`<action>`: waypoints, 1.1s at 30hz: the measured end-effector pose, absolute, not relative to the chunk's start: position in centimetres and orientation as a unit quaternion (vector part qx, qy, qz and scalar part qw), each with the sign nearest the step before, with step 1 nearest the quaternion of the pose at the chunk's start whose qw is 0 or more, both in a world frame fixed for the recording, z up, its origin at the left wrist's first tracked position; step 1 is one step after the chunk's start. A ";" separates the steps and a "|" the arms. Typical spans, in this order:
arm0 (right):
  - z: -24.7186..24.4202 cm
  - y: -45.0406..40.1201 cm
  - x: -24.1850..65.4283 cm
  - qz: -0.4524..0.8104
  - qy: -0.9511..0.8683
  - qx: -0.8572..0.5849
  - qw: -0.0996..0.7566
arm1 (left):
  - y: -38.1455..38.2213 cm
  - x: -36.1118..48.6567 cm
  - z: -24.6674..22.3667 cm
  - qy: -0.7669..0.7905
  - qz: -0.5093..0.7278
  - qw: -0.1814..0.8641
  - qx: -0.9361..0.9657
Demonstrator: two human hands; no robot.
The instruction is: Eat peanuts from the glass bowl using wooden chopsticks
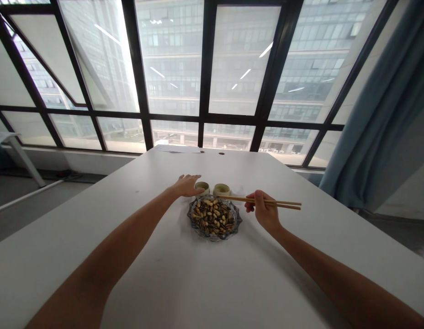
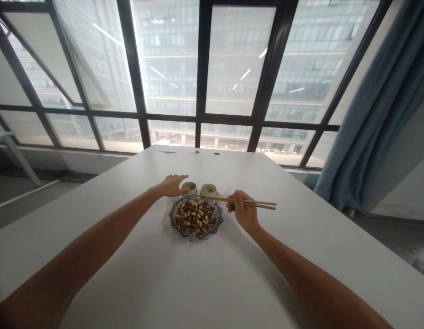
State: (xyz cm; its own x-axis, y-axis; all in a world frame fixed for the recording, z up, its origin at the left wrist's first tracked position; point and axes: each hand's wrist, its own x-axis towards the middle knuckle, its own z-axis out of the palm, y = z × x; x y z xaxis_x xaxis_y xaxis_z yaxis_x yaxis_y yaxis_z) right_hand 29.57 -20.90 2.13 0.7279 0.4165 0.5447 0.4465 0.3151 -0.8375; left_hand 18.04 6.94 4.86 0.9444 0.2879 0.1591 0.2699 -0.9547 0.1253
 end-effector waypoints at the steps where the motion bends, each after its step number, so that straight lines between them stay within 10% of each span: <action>1: 2.1 -20.9 29.7 -0.009 -0.366 -0.584 0.724 | 6.6 18.5 5.0 0.136 0.078 0.047 0.986; 33: 2.0 -21.0 32.3 -0.061 -0.323 -0.602 0.728 | 2.8 23.6 5.2 0.075 0.036 0.110 0.990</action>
State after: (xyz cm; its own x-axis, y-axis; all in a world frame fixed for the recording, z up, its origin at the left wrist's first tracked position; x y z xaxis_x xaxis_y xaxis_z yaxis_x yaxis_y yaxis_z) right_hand 32.31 -21.04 1.95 0.7838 0.3010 0.5431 0.4772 0.2677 -0.8370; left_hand 23.60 2.81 5.19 0.9860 0.1574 0.0552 0.1414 -0.9643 0.2239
